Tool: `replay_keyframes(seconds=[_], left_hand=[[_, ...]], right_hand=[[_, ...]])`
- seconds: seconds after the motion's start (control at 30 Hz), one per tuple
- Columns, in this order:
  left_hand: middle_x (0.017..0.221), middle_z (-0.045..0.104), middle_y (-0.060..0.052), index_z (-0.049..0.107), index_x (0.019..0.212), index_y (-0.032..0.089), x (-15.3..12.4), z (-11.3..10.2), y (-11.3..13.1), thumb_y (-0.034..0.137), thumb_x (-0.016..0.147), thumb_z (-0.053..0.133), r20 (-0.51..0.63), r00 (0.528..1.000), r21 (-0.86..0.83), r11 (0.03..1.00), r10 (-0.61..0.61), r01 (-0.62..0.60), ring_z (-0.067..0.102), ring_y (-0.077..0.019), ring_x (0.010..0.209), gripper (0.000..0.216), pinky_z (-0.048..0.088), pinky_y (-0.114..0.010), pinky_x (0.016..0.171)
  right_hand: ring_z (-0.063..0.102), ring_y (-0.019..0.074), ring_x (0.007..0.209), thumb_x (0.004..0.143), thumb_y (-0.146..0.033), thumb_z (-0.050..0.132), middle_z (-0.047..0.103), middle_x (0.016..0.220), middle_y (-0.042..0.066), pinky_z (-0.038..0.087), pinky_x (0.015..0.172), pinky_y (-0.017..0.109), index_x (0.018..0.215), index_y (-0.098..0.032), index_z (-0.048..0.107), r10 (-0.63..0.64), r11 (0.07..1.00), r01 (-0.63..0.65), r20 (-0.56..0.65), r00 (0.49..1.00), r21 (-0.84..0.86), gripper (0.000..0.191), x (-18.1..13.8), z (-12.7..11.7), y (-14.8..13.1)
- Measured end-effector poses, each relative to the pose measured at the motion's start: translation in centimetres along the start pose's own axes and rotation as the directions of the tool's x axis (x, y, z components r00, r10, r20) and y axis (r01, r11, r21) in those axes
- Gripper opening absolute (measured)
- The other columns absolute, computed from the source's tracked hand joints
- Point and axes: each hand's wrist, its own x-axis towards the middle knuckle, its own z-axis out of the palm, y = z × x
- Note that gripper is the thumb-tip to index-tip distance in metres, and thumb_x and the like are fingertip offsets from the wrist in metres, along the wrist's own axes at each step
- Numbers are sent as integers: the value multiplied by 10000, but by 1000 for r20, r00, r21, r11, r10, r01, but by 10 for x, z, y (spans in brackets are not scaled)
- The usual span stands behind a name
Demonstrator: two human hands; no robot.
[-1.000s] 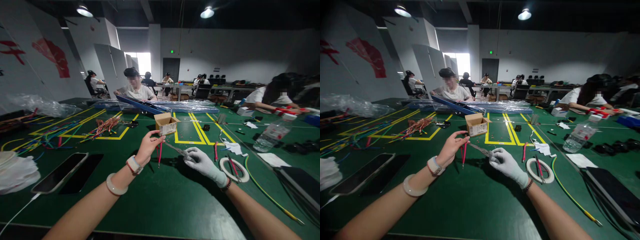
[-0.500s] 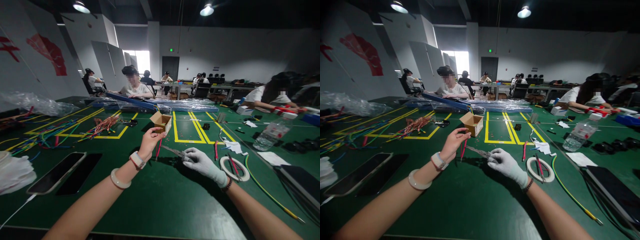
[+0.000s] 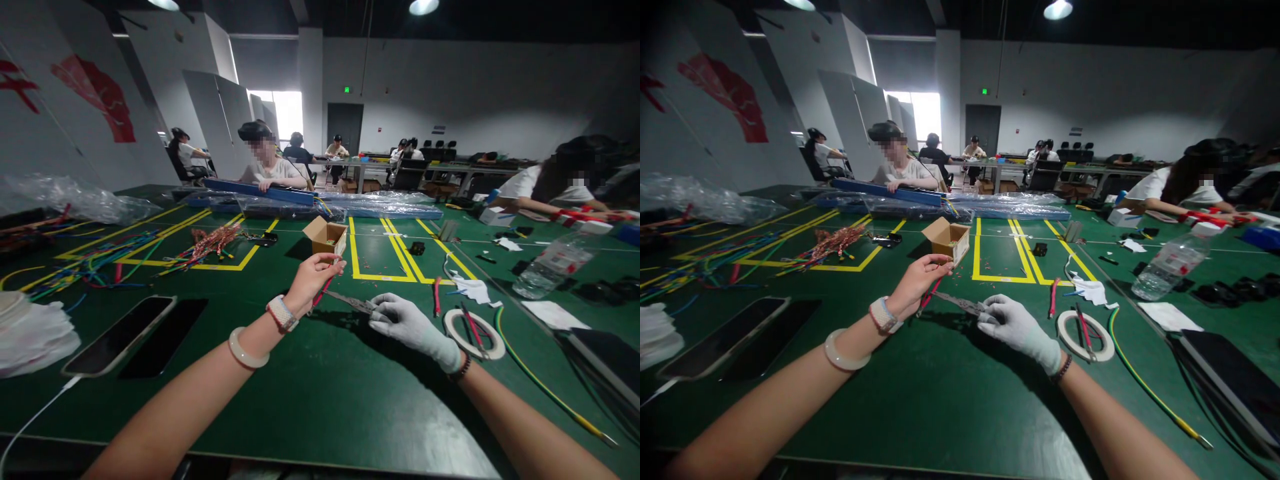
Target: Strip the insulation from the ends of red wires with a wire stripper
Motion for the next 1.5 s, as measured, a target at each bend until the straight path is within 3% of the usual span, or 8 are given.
replay_keyframes(seconds=[0.23,0.33,0.4,0.53,0.77,1.03,1.27,1.5], left_hand=[[1143,665,-148,615,1131,131,0,-10,18,507,856,587,269,942,-29,976,-201,216,639,-230,1000,466,480,-328,847],[1153,648,-162,601,1148,128,-2,-22,20,569,901,448,327,903,-12,954,-279,300,652,-246,960,527,496,-332,771],[1108,661,-151,605,1127,133,-3,-30,16,456,925,463,345,901,-36,956,-262,291,663,-236,922,406,502,-333,766],[1096,667,-92,619,1129,176,-10,-38,4,125,830,578,270,955,37,993,-121,115,660,-193,925,306,496,-316,830],[1223,634,-95,597,1207,195,-31,-24,-9,140,689,765,197,977,82,991,87,-105,645,-201,997,548,490,-342,923],[868,729,-67,737,884,129,-38,-10,-18,246,680,796,-140,982,-167,975,125,-148,654,-172,808,242,518,-312,802],[856,704,-46,729,837,132,-36,-14,-11,258,714,773,-151,983,-257,956,106,-143,619,-154,828,182,486,-269,772],[938,668,-29,669,970,168,-22,-39,-2,260,799,691,-143,983,-315,937,113,-153,614,-153,891,195,490,-263,780]], right_hand=[[588,193,949,800,-422,633,600,1041,71,464,871,324,739,-177,627,67,993,-57,-90,994,103,253,1,-5,2],[581,196,968,794,-442,638,606,1044,69,450,887,331,718,-171,606,91,982,-69,-121,988,175,283,2,-8,2],[581,195,962,797,-454,634,610,1032,72,448,886,334,702,-168,592,108,972,-80,-117,987,220,304,2,-10,0],[578,207,980,782,-482,649,619,1026,84,441,902,342,692,-167,586,126,954,-94,-97,987,286,334,2,-13,-4],[578,211,997,775,-474,664,622,1031,81,434,914,341,687,-166,599,124,945,-98,-66,990,311,327,2,-10,-7],[581,201,993,790,-445,656,606,1052,75,446,909,329,731,-168,633,88,964,-79,-27,996,254,284,0,-6,-9],[589,196,970,796,-427,656,598,1068,81,457,901,325,786,-164,662,65,976,-65,6,998,207,264,0,-8,-8],[596,199,953,786,-458,656,599,1070,82,484,868,318,770,-166,658,54,971,-82,131,990,223,292,0,-21,-4]])
